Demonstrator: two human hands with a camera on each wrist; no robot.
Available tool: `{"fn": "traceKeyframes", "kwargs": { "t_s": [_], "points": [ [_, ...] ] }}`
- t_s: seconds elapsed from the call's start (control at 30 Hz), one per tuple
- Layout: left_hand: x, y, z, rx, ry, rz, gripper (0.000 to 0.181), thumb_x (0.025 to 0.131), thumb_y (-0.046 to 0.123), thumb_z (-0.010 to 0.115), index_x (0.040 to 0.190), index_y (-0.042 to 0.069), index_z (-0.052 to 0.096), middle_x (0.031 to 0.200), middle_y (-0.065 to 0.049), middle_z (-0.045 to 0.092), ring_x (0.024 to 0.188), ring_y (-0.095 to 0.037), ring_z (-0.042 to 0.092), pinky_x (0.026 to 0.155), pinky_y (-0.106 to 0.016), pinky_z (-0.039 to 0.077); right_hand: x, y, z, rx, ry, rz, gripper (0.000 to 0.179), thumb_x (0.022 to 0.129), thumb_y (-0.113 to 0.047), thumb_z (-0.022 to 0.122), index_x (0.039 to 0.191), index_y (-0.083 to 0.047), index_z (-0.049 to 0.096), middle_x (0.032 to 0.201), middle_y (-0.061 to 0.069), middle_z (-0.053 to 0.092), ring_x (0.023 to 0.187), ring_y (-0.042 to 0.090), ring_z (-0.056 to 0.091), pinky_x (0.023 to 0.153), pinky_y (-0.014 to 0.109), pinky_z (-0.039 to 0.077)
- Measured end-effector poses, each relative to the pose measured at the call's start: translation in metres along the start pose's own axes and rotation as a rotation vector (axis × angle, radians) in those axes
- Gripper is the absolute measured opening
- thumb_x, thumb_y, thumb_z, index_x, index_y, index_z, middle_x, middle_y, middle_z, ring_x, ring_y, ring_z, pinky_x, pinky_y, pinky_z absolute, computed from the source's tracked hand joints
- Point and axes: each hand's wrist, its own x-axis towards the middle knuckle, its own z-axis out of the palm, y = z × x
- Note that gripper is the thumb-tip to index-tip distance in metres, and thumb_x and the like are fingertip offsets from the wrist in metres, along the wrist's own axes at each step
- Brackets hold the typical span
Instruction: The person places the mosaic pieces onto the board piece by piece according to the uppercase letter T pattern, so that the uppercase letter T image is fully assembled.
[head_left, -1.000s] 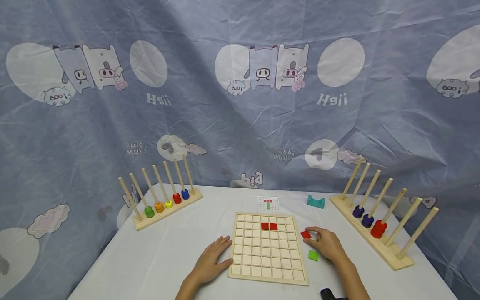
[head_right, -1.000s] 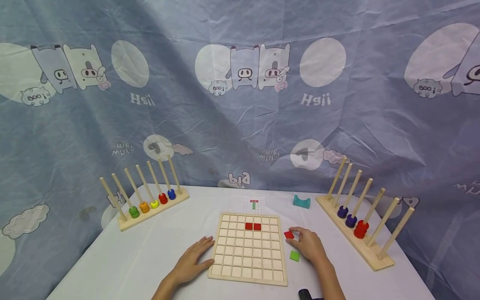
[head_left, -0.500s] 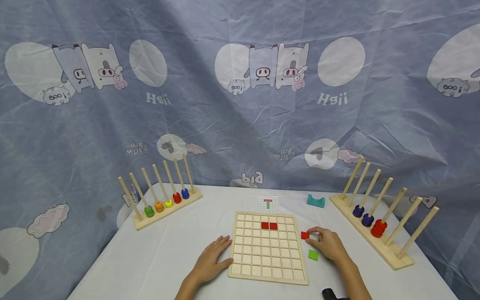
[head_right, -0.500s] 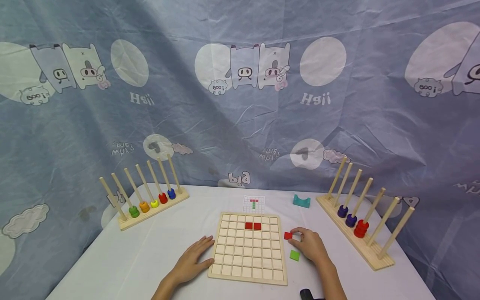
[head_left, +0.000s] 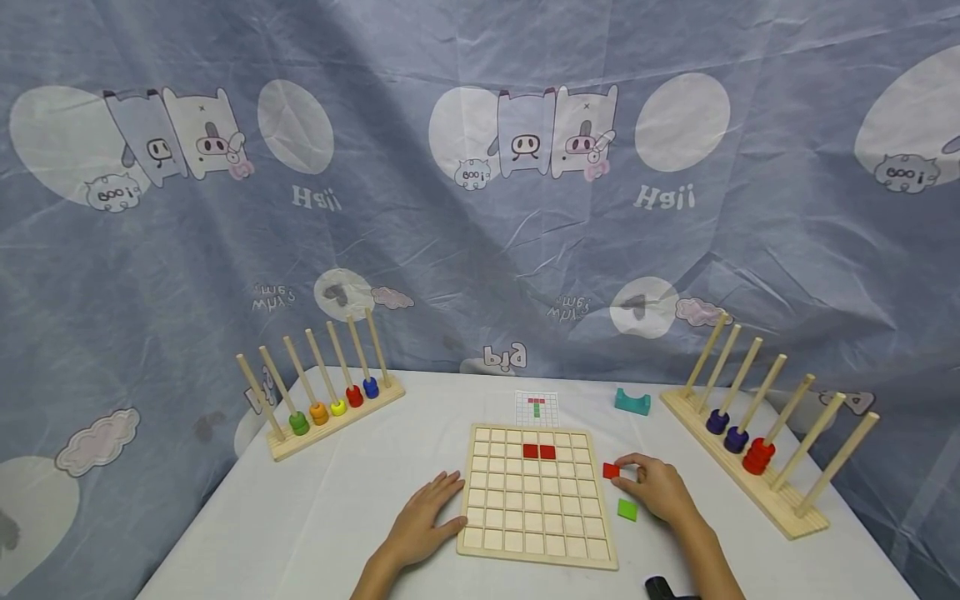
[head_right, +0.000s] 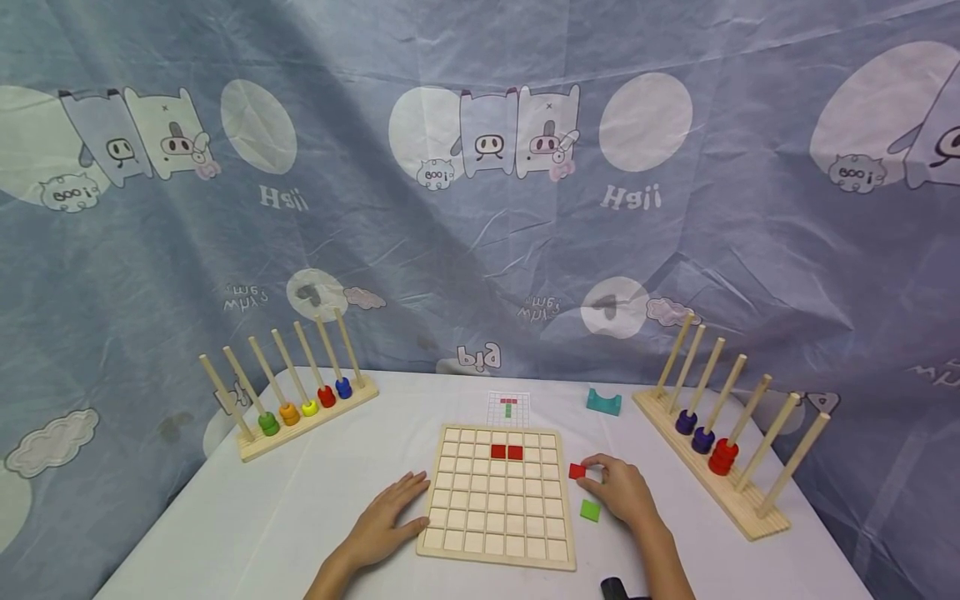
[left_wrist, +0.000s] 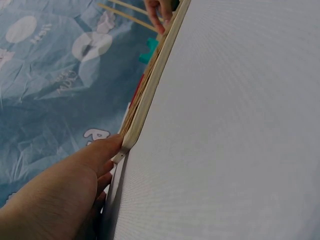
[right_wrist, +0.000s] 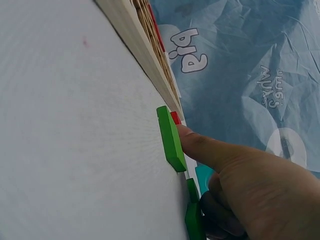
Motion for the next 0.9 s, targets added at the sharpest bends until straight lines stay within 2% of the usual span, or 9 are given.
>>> {"fn": "traceKeyframes", "kwargs": {
  "t_s": [0.33,0.57,0.7,0.9],
  "points": [
    [0.000,0.001,0.003,-0.006,-0.005,-0.007,0.062,0.089,0.050,0.052,0.137,0.011,0.045,0.143,-0.005,0.040,0.133,-0.028,0.030,0.106,-0.052,0.025,0.000,-0.003,-0.006,0.002,0.013,-0.008,0.032,0.077,-0.030,0.075,0.102,-0.011,0.068,0.051,-0.004,0.035,0.045,0.008,0.028,0.041,0.023,0.025],
    [0.001,0.001,0.004,0.003,0.001,0.001,0.062,0.089,0.051,0.051,0.137,0.012,0.045,0.143,-0.005,0.040,0.133,-0.028,0.030,0.106,-0.051,0.025,-0.002,-0.019,-0.010,0.025,-0.005,-0.048,0.031,0.076,-0.033,0.075,0.101,-0.015,0.068,0.050,-0.005,0.034,0.045,0.007,0.024,0.040,0.022,0.023],
    [0.001,0.001,0.003,0.002,0.001,0.003,0.062,0.089,0.051,0.051,0.137,0.011,0.045,0.142,-0.005,0.040,0.133,-0.028,0.030,0.106,-0.051,0.025,-0.001,-0.031,-0.003,0.039,-0.036,-0.044,0.031,0.076,-0.034,0.075,0.101,-0.016,0.068,0.049,-0.005,0.033,0.044,0.006,0.022,0.039,0.021,0.022],
    [-0.001,0.001,0.000,-0.005,-0.002,-0.011,0.062,0.089,0.050,0.053,0.137,0.011,0.045,0.143,-0.005,0.040,0.134,-0.028,0.030,0.106,-0.051,0.025,-0.001,-0.054,0.018,0.089,-0.070,-0.043,0.030,0.075,-0.032,0.076,0.100,-0.018,0.068,0.049,-0.005,0.033,0.044,0.006,0.023,0.040,0.020,0.021]
  ]
}}
